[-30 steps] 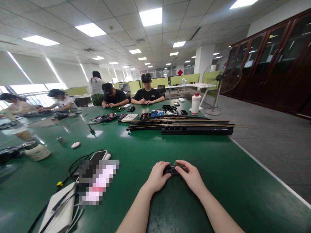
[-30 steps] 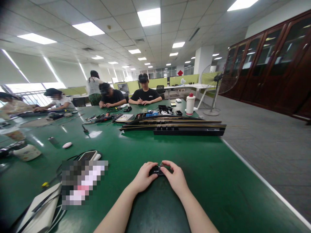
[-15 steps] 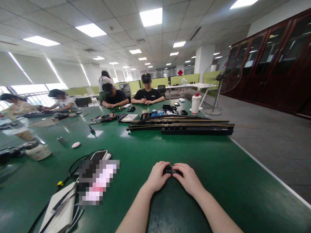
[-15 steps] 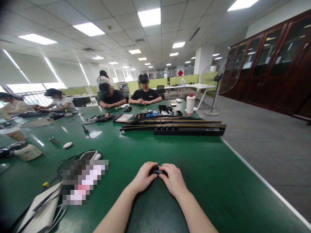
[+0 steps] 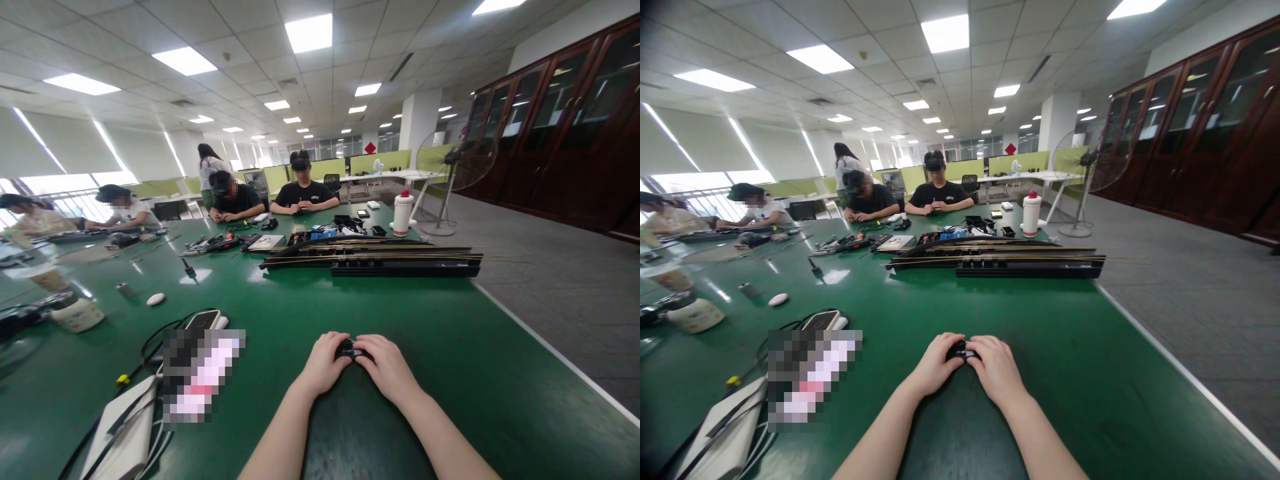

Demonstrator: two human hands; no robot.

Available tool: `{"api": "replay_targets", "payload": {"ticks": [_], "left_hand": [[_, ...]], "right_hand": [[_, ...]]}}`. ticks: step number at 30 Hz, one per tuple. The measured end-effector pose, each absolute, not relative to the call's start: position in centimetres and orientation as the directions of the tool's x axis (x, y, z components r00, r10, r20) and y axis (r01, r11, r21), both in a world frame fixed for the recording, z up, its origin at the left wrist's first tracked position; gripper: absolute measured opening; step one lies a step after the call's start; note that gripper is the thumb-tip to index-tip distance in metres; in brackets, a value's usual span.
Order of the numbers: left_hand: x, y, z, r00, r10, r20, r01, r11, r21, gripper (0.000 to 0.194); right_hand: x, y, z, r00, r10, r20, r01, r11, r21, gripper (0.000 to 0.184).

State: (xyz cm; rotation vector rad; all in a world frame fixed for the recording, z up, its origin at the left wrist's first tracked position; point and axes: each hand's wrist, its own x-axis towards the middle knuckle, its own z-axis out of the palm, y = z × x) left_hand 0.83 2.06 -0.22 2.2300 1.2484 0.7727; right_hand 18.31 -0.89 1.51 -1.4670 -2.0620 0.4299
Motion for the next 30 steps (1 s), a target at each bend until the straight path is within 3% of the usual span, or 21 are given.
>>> {"api": "replay_targets", "payload": {"ticks": [11, 30], "left_hand": [[0.85, 1.98, -0.18, 0.428, 0.869, 0.249, 0.605, -0.480, 0.636, 0.039], [0.85, 1.85, -0.21, 0.429, 0.869, 0.246, 0.606, -0.478, 0.636, 0.041]], "right_hand": [[18.22, -0.82, 1.22, -0.215, 0.950, 0.226, 0.757, 0.308, -0.576, 0.024], [18.83, -0.59, 1.18, -0.171, 0.964, 0.202, 0.630, 0.265, -0.730, 0.027]]}}
